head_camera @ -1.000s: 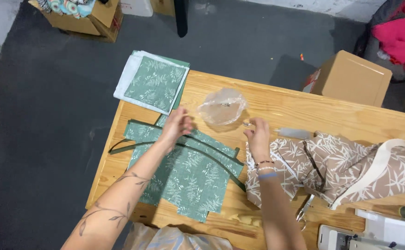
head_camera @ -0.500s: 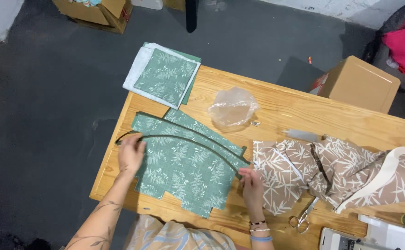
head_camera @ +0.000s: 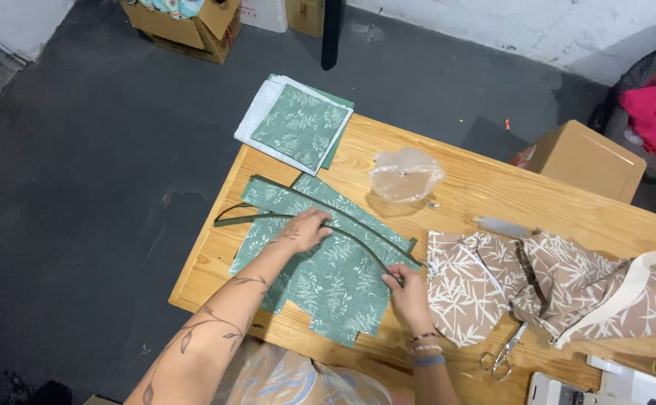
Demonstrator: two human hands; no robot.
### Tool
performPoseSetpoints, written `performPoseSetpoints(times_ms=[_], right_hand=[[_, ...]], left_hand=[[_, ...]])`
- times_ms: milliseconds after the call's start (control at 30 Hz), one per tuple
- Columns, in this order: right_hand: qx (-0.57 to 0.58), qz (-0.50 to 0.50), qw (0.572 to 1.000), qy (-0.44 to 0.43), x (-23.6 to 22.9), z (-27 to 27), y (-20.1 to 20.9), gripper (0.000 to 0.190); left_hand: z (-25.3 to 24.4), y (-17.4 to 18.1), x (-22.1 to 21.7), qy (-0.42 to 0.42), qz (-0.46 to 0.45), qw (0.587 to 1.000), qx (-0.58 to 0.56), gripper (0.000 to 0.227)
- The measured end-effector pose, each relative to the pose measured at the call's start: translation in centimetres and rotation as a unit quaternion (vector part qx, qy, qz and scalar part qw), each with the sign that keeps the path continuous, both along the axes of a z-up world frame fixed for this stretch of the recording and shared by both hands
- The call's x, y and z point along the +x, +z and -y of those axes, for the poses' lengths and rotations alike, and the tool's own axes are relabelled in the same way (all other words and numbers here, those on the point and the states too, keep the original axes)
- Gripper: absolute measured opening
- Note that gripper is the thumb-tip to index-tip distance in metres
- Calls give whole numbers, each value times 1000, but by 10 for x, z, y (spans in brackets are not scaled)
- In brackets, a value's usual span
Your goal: The person is organizing and aligning fabric panels and zippers on a table, preparing them for sewing.
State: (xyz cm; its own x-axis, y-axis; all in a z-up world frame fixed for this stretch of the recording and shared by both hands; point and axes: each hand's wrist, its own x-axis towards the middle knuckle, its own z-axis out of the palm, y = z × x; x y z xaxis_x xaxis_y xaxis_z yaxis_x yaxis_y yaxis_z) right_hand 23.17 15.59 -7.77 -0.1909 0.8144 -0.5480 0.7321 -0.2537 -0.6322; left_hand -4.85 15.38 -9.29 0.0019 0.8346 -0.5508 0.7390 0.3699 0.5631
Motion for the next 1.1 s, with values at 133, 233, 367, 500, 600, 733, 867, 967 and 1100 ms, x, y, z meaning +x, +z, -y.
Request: performPoseSetpoints(times_ms=[133,233,367,500,600,733,867,967,1100], right_hand=[[41,-53,997,30,46,-4,-22,25],[-6,-145,988,-56,90,-7,2,21],[79,-196,977,-6,159,-8,23,26],[113,-317,941,-40,161,7,76,19],[97,-144,983,55,95,-1,104,23],[70,-145,987,-13,21,-9,32,18],[91,-31,994,45,-9,-17,-55,21],[89,5,996,27,-28,-23,-43,22],[106,27,994,20,-30,-28,-44,20]], left_hand=[[-10,-21,4,-88,-14,994,65,33],[-2,70,29,-170,17,984,43,40],[34,156,61,-201,210,950,114,28],[67,170,57,-159,452,836,267,24],[77,109,32,-71,387,878,274,34],[93,-3,-11,116,306,936,129,33],[103,-71,-35,289,225,929,45,35],[93,-81,-36,320,212,922,52,35],[87,-79,-25,308,160,936,54,27]])
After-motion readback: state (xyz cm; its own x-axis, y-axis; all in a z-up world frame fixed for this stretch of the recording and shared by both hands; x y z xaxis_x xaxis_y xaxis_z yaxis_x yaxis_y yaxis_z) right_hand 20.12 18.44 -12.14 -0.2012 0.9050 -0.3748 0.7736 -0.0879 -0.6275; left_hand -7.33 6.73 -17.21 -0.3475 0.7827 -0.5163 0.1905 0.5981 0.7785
